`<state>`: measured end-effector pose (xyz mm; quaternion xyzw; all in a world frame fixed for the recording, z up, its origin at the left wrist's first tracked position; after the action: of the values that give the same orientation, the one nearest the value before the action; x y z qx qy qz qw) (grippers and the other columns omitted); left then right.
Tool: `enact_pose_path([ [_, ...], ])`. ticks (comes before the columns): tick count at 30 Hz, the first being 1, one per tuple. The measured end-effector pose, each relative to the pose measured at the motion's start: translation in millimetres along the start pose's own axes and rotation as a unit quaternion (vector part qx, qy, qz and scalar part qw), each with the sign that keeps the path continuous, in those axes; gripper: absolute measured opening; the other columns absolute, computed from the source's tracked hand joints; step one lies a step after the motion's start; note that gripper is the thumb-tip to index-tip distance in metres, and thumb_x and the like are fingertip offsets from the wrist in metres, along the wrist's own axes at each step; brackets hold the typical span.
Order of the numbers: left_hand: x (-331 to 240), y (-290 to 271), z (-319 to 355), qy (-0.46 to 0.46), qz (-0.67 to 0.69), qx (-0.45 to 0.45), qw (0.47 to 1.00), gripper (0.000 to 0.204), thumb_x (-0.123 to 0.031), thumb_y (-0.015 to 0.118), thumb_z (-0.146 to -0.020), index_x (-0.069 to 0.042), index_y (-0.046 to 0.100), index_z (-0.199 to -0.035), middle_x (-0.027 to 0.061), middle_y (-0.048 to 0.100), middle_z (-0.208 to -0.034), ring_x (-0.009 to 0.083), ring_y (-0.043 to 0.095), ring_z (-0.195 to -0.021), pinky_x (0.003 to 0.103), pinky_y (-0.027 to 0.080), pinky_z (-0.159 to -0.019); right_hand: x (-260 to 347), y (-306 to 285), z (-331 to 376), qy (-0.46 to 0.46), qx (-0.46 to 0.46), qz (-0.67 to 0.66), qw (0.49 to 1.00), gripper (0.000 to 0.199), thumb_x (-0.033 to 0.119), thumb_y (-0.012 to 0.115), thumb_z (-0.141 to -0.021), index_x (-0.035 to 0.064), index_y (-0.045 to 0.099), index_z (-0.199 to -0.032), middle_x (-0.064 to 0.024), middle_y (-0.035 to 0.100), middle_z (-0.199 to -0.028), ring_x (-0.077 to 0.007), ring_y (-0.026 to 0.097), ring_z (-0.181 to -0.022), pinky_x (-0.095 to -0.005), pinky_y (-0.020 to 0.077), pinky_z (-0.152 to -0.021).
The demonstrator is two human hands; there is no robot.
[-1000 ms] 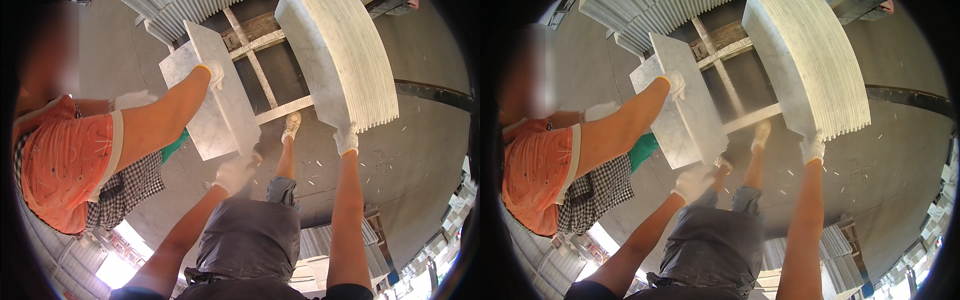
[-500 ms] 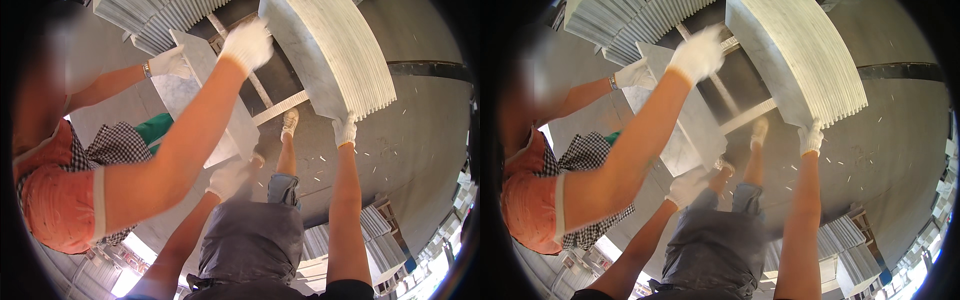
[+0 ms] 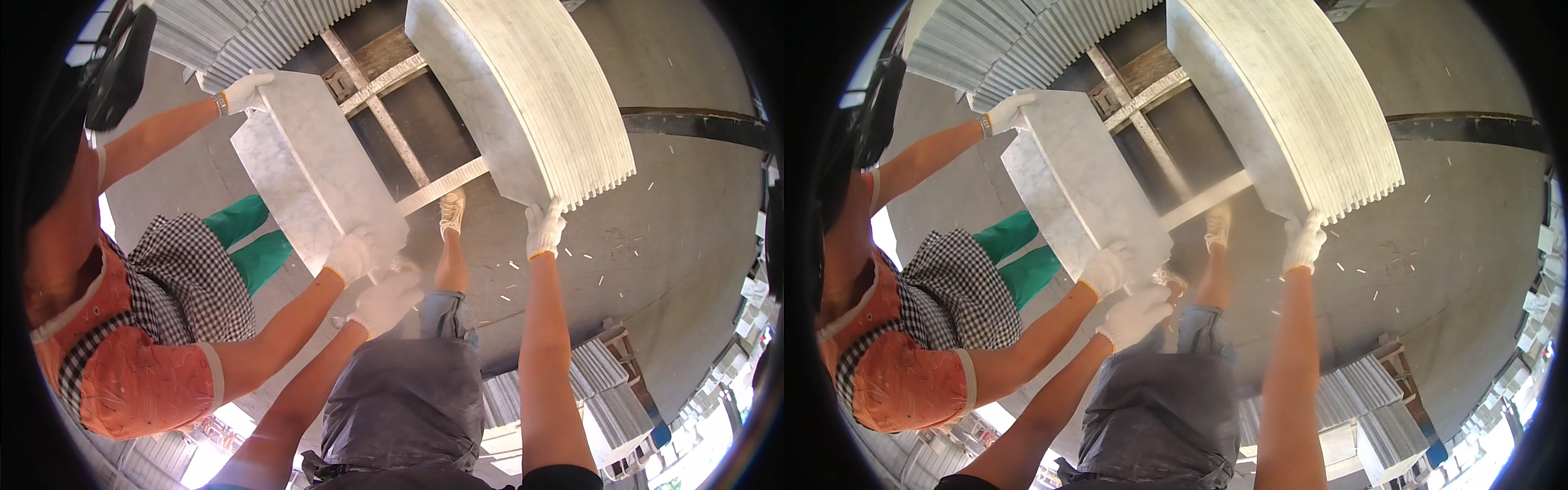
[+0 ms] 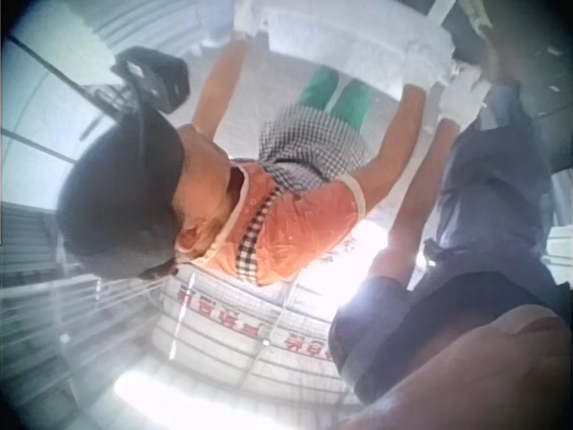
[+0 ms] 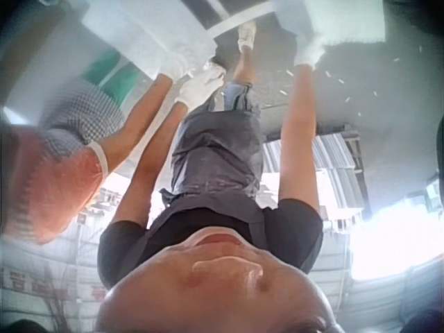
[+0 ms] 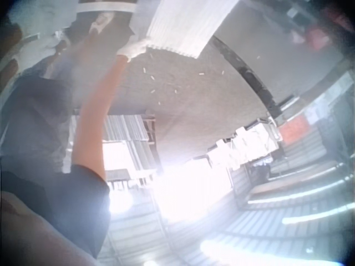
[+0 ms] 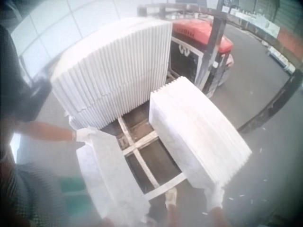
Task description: The person picks up large rectangular tiles from the floor and stacks them onto a wooden pallet. They repeatedly lift tiles, align them, and place them in a growing stack while another worker moves nearby.
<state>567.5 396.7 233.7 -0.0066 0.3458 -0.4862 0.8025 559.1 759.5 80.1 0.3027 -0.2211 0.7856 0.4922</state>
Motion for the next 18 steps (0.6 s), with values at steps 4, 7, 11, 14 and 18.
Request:
enact_pose_path([
  [4, -38, -1, -55, 0.139, -0.234, 0.091, 0.958, 0.027, -0.026, 0.054, -0.094, -0.011, 0.064, -0.113, 0.0125, 0.059, -0.128, 0.0331, 0.061, -0.113, 0.043, 0.051, -0.092, -11, -8, -8, -0.021, -0.008, 0.067, 0.997, 0.084, 0.049, 0.064, -0.094, -0.0052, 0.023, -0.144, -0.0233, 0.035, -0.147, -0.0377, 0.050, -0.132, -0.0449, 0.0485, -0.110],
  [7, -75, -31, -107, 0.175, -0.223, 0.040, 0.958, 0.032, -0.028, 0.056, -0.092, -0.005, 0.063, -0.113, 0.0148, 0.057, -0.125, 0.0345, 0.060, -0.112, 0.043, 0.048, -0.092, -26, -16, -9, -0.023, -0.013, 0.107, 0.994, 0.077, 0.046, 0.062, -0.096, -0.0051, 0.026, -0.142, -0.0231, 0.037, -0.145, -0.0366, 0.051, -0.131, -0.0464, 0.0486, -0.109],
  [11, -118, -90, -188, 0.058, 0.062, -0.073, 0.994, 0.059, -0.044, 0.058, -0.093, -0.001, 0.053, -0.133, 0.0219, 0.063, -0.119, 0.0326, 0.061, -0.113, 0.041, 0.044, -0.095, -38, -17, 0, -0.046, 0.009, 0.196, 0.979, 0.066, 0.043, 0.060, -0.099, -0.0016, 0.031, -0.138, -0.0214, 0.042, -0.139, -0.0340, 0.053, -0.125, -0.0459, 0.0508, -0.106],
  [14, -144, -113, -245, -0.010, 0.232, -0.076, 0.970, 0.086, -0.041, 0.068, -0.088, 0.007, 0.032, -0.149, 0.0214, 0.056, -0.136, 0.0305, 0.057, -0.125, 0.040, 0.045, -0.106, -53, -16, 20, 0.022, 0.017, -0.009, 1.000, 0.056, 0.041, 0.060, -0.100, 0.0044, 0.035, -0.133, -0.0179, 0.048, -0.126, -0.0326, 0.057, -0.115, -0.0455, 0.0531, -0.103],
  [18, -156, -146, -303, -0.048, 0.268, -0.114, 0.956, 0.075, -0.046, 0.069, -0.089, 0.005, 0.042, -0.139, 0.0214, 0.054, -0.135, 0.0315, 0.060, -0.117, 0.045, 0.055, -0.095, -57, 3, 43, 0.104, 0.092, -0.114, 0.984, 0.051, 0.044, 0.062, -0.098, 0.0063, 0.044, -0.128, -0.0163, 0.054, -0.125, -0.0294, 0.059, -0.113, -0.0442, 0.0550, -0.098],
])
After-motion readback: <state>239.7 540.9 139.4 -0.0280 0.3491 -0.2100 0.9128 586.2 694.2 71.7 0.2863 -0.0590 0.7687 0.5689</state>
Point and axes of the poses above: each hand's wrist, its own z-axis away from the middle knuckle, its own y-axis out of the palm, x = y × z, the point moved 7 cm from there along -z, towards the middle knuckle
